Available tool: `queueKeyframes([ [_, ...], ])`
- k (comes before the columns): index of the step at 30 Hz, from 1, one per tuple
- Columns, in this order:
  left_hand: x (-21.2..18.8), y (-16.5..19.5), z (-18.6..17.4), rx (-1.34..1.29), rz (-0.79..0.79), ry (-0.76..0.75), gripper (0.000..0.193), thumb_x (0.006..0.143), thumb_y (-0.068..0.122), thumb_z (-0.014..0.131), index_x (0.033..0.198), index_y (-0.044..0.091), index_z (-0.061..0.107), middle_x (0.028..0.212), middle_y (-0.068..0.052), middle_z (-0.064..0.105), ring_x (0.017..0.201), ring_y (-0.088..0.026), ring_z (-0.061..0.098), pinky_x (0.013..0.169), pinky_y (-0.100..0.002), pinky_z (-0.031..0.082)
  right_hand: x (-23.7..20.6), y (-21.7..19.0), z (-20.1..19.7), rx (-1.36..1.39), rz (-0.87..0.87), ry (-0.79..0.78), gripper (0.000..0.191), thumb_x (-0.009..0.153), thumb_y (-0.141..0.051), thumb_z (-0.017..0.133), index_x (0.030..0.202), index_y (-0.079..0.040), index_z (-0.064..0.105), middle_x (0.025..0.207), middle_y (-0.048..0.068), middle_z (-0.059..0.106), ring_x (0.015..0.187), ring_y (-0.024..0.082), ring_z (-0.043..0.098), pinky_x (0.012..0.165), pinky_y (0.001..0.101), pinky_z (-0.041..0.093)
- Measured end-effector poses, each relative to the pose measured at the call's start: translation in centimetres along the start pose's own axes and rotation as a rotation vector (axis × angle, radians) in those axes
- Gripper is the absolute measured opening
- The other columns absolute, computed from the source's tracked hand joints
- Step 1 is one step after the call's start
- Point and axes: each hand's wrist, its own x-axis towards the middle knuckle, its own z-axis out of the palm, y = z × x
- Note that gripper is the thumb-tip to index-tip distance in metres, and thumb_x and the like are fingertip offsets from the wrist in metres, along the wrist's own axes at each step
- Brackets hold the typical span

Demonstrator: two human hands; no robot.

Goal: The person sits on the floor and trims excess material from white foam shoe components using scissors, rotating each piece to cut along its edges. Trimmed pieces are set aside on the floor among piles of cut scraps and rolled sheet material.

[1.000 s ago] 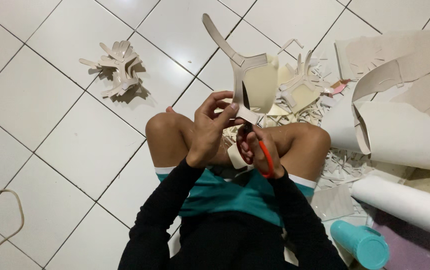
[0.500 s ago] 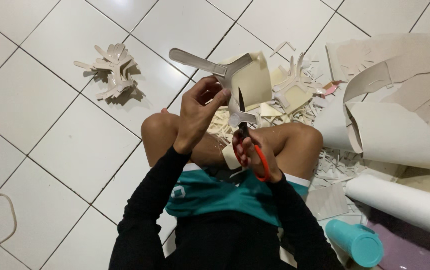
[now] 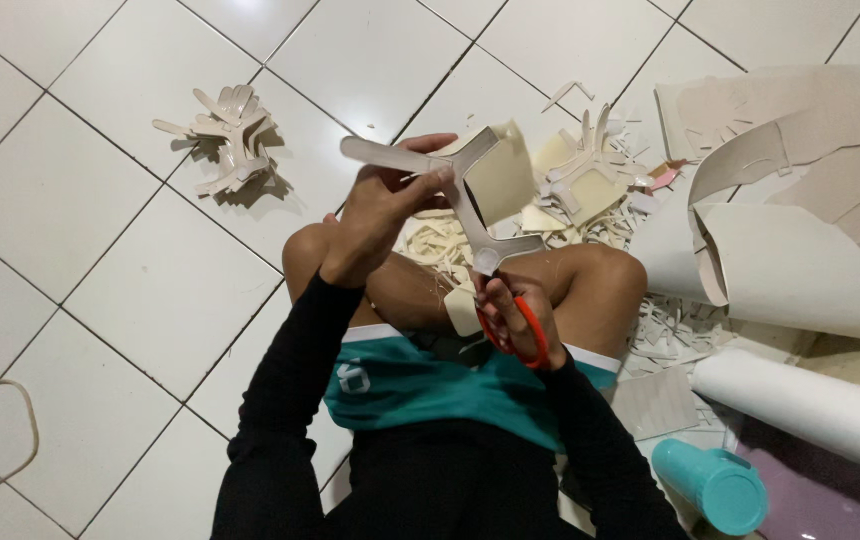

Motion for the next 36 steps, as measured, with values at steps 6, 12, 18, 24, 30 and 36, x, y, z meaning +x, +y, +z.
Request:
queueKeyframes([
  [6,-0.6,-1.8,0.7,-0.097,0.003,0.156,0.041,0.095,0.013,0.076,0.129,-0.004,0.061,0.107,-0.01,0.073,0.098,-0.016,0.072,0.088,-0.031,0.063,-0.1,-0.5,0.7,0.007,-0.017,0.017,0.048,0.103,-0.049,0.059,0.098,-0.002,0.055,0.066,-0.002,0.045,0.045,0.005,0.038,0.04,0.021,0.032],
  [12,-1.8,-3.7,1.5,-0.291,-0.045,0.215,0.033,0.097,0.01,0.074,0.124,0.0,0.059,0.109,-0.008,0.068,0.101,-0.016,0.069,0.091,-0.031,0.061,-0.3,-1.2,1.1,-0.109,-0.079,-0.106,0.057,0.1,-0.061,0.051,0.113,-0.005,0.055,0.08,-0.002,0.048,0.067,0.006,0.048,0.058,0.0213,0.042],
  [18,-4.8,-6.7,5.5,-0.464,-0.197,0.25,0.032,0.097,0.011,0.072,0.124,0.001,0.057,0.112,-0.008,0.066,0.099,-0.016,0.068,0.088,-0.03,0.058,0.8,1.2,0.3,-0.049,-0.176,0.029,0.058,0.106,-0.062,0.049,0.102,-0.004,0.053,0.079,-0.001,0.048,0.063,0.007,0.047,0.054,0.0229,0.04],
  [24,-4.7,-6.1,5.1,-0.654,-0.344,0.327,0.04,0.091,0.009,0.068,0.126,0.0,0.053,0.105,-0.013,0.069,0.095,-0.022,0.072,0.086,-0.031,0.061,0.1,2.9,0.2,-0.128,-0.062,0.231,0.061,0.101,-0.061,0.053,0.102,0.0,0.058,0.066,-0.001,0.049,0.047,0.006,0.041,0.041,0.0215,0.032],
  [30,-3.3,-4.1,0.6,-0.51,-0.171,0.165,0.031,0.101,0.012,0.07,0.12,-0.003,0.052,0.101,-0.014,0.065,0.091,-0.019,0.067,0.077,-0.032,0.058,-1.0,-0.5,-0.3,-0.299,-0.103,-0.034,0.069,0.097,-0.066,0.055,0.122,-0.002,0.058,0.077,-0.005,0.052,0.064,0.003,0.049,0.054,0.0185,0.042],
  [36,-3.9,-2.8,1.0,-0.122,-0.17,0.153,0.024,0.099,0.016,0.069,0.105,-0.001,0.055,0.095,-0.014,0.07,0.08,-0.018,0.073,0.066,-0.026,0.059,-1.4,-2.3,-0.1,-0.358,-0.041,0.013,0.068,0.095,-0.069,0.055,0.106,-0.002,0.062,0.067,-0.006,0.051,0.054,0.002,0.047,0.046,0.0181,0.037],
])
